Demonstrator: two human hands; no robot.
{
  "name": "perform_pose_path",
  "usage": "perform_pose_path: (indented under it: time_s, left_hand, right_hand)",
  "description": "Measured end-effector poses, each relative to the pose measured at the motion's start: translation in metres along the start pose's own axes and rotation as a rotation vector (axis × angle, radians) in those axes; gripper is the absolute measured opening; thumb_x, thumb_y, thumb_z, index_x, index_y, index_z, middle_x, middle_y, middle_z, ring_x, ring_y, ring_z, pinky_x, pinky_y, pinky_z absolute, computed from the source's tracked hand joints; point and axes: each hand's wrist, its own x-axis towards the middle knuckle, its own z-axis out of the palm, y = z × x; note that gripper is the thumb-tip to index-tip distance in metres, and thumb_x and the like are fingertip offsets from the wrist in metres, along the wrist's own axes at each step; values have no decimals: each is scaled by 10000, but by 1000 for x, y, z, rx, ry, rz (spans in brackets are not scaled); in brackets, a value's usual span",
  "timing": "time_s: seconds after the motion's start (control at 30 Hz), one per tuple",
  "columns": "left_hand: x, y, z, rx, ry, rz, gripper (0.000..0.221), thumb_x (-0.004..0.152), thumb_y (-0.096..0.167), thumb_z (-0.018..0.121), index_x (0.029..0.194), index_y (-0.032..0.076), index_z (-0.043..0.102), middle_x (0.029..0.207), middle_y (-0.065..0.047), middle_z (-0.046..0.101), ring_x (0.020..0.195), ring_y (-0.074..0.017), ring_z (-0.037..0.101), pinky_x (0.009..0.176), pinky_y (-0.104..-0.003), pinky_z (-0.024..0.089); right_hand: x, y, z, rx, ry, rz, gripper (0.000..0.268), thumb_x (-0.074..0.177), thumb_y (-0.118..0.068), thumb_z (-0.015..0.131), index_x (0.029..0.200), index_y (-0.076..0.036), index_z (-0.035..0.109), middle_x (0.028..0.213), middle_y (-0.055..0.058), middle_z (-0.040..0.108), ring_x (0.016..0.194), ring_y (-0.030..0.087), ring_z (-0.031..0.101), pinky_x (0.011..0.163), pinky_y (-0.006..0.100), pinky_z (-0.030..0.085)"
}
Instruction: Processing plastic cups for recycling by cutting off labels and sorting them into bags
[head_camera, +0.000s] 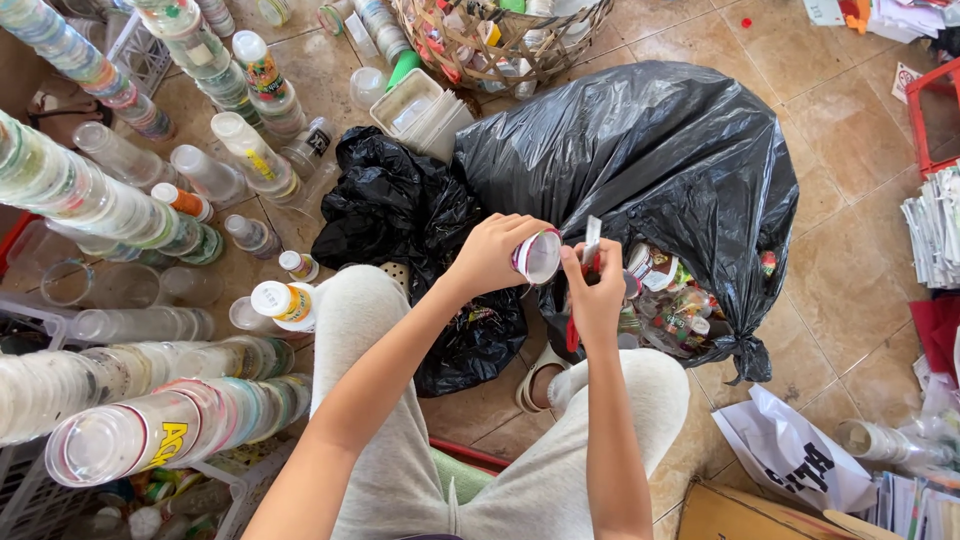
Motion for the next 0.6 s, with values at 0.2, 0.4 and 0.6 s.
perform_pose_path:
  time_s: [0.2,0.4,0.6]
  left_hand:
    - [2,5,-6,-84,-94,72,540,658,286,850,1127,105,654,972,-77,717,924,-292,703,865,-386,513]
    - [-4,-4,4,21,-126,105,632,602,375,880,1137,152,627,1001,-9,693,950,-219,691,863,-359,502]
    - [1,2,0,48,-109,79,632,629,399,875,1149,154,614,1015,-10,686,958,-219,688,856,-366,505]
  right_hand:
    - [7,4,-11,11,-52,-162,325,921,-153,818,968,-146,497,985,53,761,642,61,529,638,198,389]
    - [5,5,-13,-112,-61,-165,309,972,-220,794,958,-141,495,940,23,746,650,75,521,677,231,427]
    - [13,15,-5,-190,20,-263,299,976,-110,767,924,-151,476,866,4,712,665,184,554,714,290,452]
